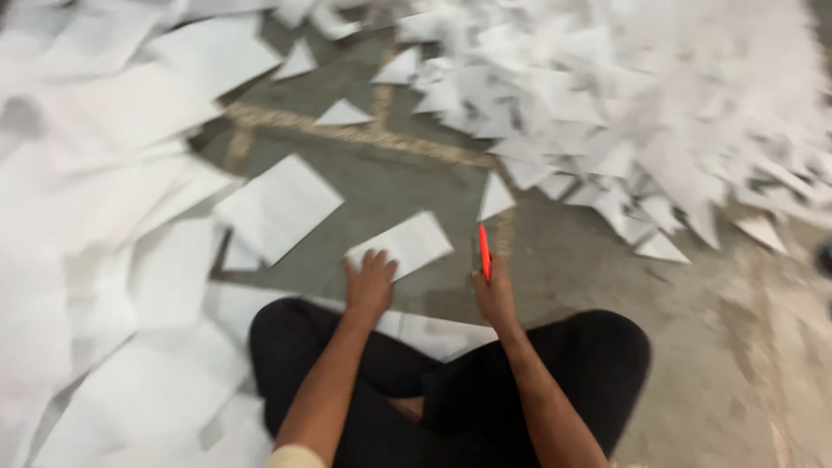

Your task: The person sits on the floor and uses a red utility knife to cut white foam sheets into triangular pieces. They repeatedly pick up a sheet, cut it diagonally, and toss the resulting triangles into a growing pile.

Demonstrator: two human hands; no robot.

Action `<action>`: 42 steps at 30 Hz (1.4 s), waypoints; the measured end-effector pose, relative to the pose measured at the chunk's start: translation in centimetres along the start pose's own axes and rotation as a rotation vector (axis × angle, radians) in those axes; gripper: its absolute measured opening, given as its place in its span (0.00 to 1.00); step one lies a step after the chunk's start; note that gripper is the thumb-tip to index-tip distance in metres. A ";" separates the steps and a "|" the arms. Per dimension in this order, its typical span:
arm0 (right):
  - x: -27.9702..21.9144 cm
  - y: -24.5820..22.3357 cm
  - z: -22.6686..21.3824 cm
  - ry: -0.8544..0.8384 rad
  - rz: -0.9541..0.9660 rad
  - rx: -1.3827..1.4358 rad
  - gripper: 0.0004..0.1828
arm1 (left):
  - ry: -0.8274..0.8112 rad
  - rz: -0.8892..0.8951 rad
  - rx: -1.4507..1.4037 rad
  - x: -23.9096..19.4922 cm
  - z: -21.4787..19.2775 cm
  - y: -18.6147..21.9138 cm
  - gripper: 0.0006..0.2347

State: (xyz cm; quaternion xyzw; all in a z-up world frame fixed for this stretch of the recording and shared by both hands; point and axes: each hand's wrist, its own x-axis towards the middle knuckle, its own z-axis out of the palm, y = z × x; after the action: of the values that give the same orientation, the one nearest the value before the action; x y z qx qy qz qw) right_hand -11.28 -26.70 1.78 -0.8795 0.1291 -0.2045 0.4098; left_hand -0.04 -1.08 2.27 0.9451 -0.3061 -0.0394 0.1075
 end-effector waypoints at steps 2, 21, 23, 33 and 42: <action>-2.0 -2.2 2.1 -0.124 -0.012 -0.101 0.28 | -0.057 -0.098 -0.084 0.1 0.8 -0.4 0.21; 0.5 -8.6 11.2 -0.472 0.094 -0.333 0.36 | 0.079 -0.234 -0.173 1.8 1.0 -1.8 0.24; 0.4 -8.5 11.4 -0.469 0.098 -0.326 0.36 | 0.127 -0.236 -0.153 1.8 1.2 -1.8 0.23; 1.6 -8.7 11.8 -0.508 0.127 -0.374 0.36 | 0.136 -0.251 -0.147 2.2 2.2 -2.0 0.25; -7.7 -12.1 3.4 -0.810 0.419 -0.463 0.38 | -0.096 -0.351 -0.228 2.4 -0.6 -2.6 0.33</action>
State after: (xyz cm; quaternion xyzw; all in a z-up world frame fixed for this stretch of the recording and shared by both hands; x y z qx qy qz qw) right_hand -15.76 -13.77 7.20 -0.9113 0.1752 0.2733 0.2534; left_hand 3.49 -0.33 2.20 0.9627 -0.1353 -0.1367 0.1905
